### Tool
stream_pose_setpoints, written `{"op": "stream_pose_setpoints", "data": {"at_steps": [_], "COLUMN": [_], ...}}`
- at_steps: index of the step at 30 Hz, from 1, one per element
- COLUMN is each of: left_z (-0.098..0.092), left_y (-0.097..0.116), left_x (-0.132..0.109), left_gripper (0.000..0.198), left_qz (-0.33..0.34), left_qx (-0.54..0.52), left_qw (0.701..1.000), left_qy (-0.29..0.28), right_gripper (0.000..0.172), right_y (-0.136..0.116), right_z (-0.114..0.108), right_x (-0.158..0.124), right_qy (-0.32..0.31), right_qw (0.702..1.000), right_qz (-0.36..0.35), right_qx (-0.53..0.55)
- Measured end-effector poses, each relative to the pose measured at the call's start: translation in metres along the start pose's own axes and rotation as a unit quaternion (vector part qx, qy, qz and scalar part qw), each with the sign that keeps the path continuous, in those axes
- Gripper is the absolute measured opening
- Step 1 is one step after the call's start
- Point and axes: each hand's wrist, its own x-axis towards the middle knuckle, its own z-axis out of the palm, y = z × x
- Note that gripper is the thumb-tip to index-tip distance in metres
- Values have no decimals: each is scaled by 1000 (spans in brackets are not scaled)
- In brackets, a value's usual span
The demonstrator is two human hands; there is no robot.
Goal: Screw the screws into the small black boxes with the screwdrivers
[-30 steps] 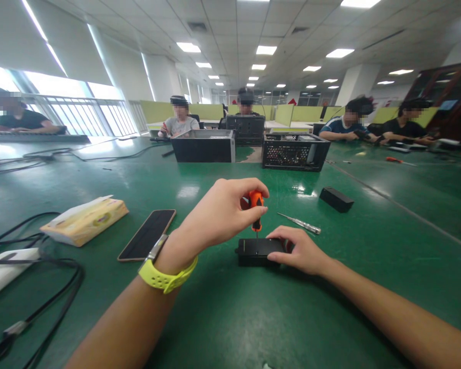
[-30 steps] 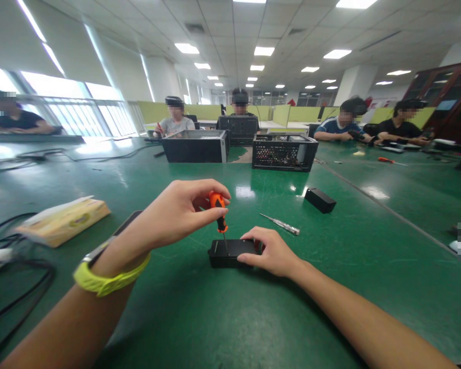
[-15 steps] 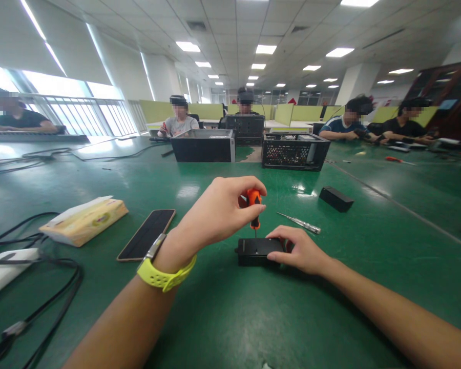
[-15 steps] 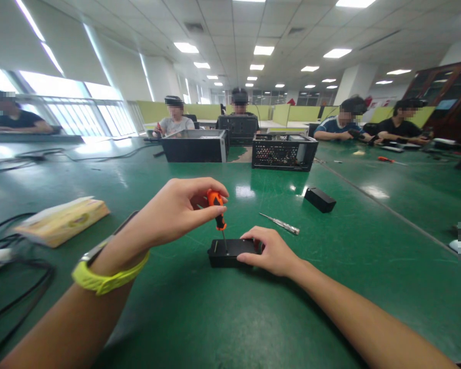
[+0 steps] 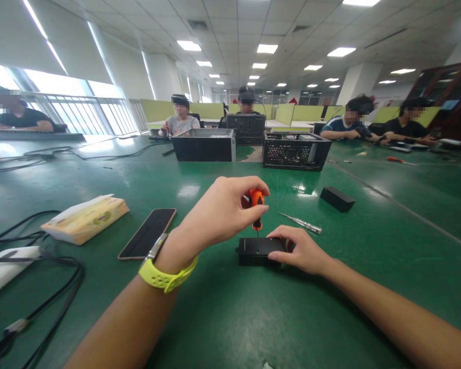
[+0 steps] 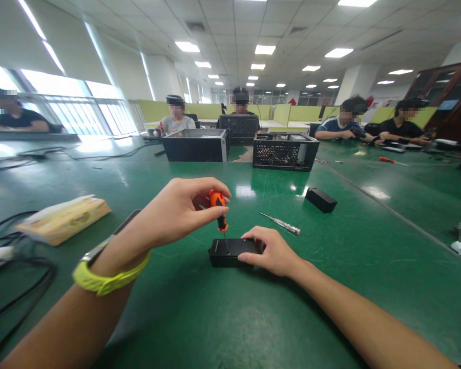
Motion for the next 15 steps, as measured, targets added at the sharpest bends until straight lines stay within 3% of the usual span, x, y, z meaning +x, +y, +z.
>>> {"op": "stream_pose_setpoints", "data": {"at_steps": [7, 11, 15], "left_z": [0, 1, 4], "left_y": [2, 2, 1], "left_x": [0, -1, -2], "left_gripper": [17, 22, 42], "left_qz": [2, -15, -34], "left_qx": [28, 140, 246], "left_qw": [1000, 990, 967], "left_qy": [-3, 27, 46], "right_gripper": [33, 34, 34], "right_y": [0, 0, 0], "right_z": [1, 1, 1], "right_x": [1, 1, 1], "right_qy": [2, 3, 5], "right_qw": [1000, 1000, 1000], "right_qz": [-7, -7, -9], "right_qx": [-2, -5, -5]}}
